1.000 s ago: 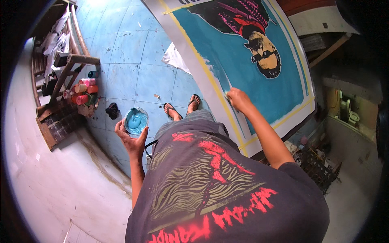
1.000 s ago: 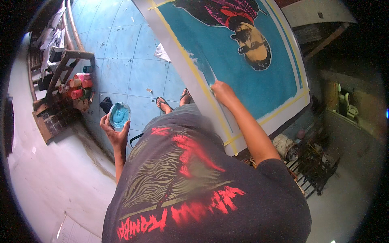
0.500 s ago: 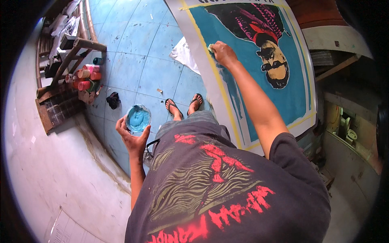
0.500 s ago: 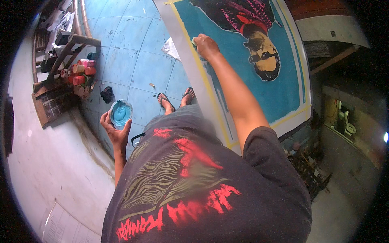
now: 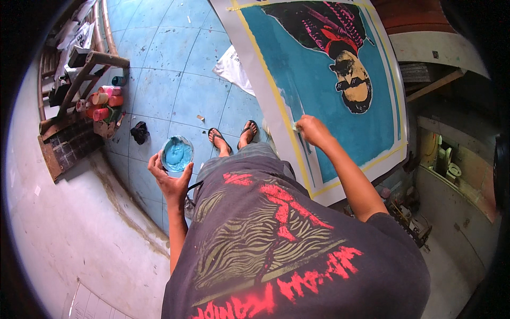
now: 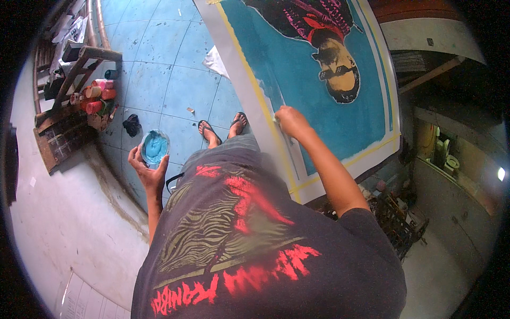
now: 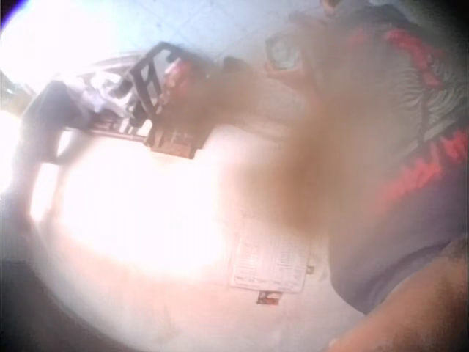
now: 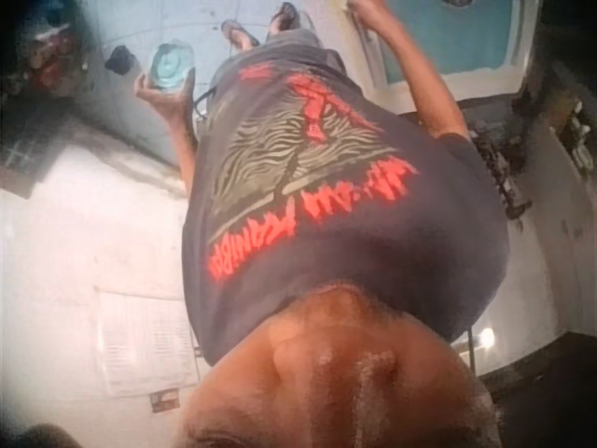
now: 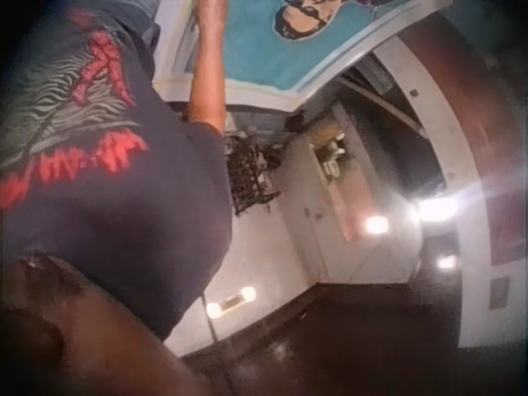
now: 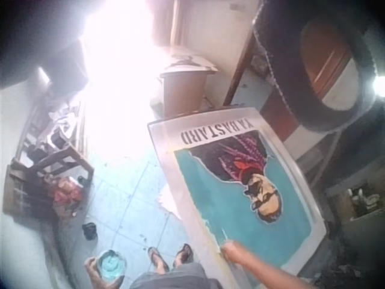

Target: The person applies teal paint to the background of a large poster using a small sponge, repeatedly dipping the sponge into a container held in the other hand. The person works along the taped edges and fills in the remaining white areas around a printed portrait.

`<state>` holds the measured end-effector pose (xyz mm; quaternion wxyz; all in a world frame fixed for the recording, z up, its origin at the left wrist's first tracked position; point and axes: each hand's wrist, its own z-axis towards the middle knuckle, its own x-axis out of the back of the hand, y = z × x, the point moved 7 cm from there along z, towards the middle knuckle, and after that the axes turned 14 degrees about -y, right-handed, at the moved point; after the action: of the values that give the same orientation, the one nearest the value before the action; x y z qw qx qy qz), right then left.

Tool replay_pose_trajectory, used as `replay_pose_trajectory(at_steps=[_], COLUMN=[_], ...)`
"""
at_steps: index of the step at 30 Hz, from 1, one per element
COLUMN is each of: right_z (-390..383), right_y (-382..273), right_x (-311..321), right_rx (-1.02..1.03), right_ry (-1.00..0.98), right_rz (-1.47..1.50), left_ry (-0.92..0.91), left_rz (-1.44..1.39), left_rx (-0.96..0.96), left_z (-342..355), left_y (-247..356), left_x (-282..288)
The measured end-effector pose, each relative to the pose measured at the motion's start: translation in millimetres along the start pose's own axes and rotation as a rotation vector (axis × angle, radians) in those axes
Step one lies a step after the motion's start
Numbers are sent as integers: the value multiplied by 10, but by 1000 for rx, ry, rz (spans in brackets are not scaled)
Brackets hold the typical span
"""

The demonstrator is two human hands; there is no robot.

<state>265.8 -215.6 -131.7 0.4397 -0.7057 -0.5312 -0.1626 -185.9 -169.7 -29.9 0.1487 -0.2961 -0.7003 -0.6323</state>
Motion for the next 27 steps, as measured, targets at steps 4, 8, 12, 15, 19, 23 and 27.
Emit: replay_pose_trajectory(at_steps=[4,8,12,15,19,23,27], right_z=[443,1184,1620,1628,1013,190,-238], right_y=[-114,-335,-145,-4,114,14,95], right_x=[622,1244,1315,1078,544,116,-189], right_rx=[23,68,60,38,76,45,-22], right_ry=[188,413,454,283,232,143,-38], right_rz=[-73,-22,-29,-108,-68,9,37], left_ry=[-11,-20,-14,6,22,-12,-27], left_rz=[-20,0,68,49,8,-66,-78], left_rx=[-8,-10,-15,-11,24,19,-4], left_z=[18,24,-35,-64,-67,-23,28], left_y=[5,75,74,13,-46,-149,-106], left_x=[-14,13,16,25,-12,-58,-50])
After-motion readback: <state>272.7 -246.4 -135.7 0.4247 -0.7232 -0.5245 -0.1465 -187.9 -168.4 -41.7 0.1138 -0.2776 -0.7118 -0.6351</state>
